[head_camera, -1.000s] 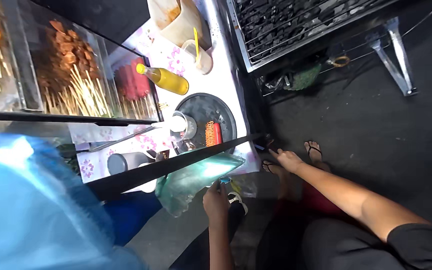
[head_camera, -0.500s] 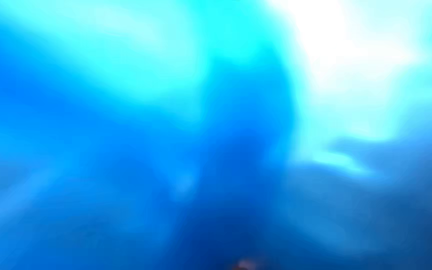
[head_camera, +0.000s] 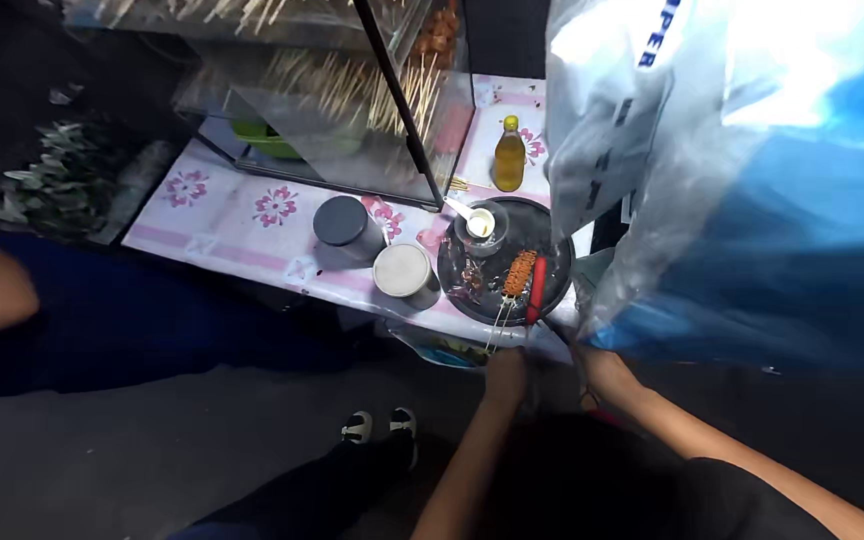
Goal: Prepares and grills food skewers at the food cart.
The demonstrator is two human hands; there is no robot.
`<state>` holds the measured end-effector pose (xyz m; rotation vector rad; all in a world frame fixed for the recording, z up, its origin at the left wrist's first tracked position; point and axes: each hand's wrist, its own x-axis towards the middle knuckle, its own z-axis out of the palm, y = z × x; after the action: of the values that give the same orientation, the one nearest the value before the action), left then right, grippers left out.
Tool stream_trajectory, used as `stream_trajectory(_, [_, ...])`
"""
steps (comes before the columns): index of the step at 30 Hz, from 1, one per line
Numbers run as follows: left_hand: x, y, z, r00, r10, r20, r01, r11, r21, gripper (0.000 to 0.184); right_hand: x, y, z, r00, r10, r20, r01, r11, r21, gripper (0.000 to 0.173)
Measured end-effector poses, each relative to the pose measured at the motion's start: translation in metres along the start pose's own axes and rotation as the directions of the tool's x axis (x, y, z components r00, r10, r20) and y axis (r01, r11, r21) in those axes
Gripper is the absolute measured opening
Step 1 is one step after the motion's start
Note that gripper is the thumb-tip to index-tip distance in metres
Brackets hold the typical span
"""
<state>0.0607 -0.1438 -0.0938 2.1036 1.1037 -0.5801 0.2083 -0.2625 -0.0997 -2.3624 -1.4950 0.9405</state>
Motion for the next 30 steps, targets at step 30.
stream_trajectory(30, [-0.001, -0.021, -0.005, 0.996, 0.082, -0.043, -0.081, 0.996, 0.033, 0.029, 0.056, -0.015, -0.022, 0.975, 0.139, -0.176, -0.151, 0.987, -0.053, 0.045])
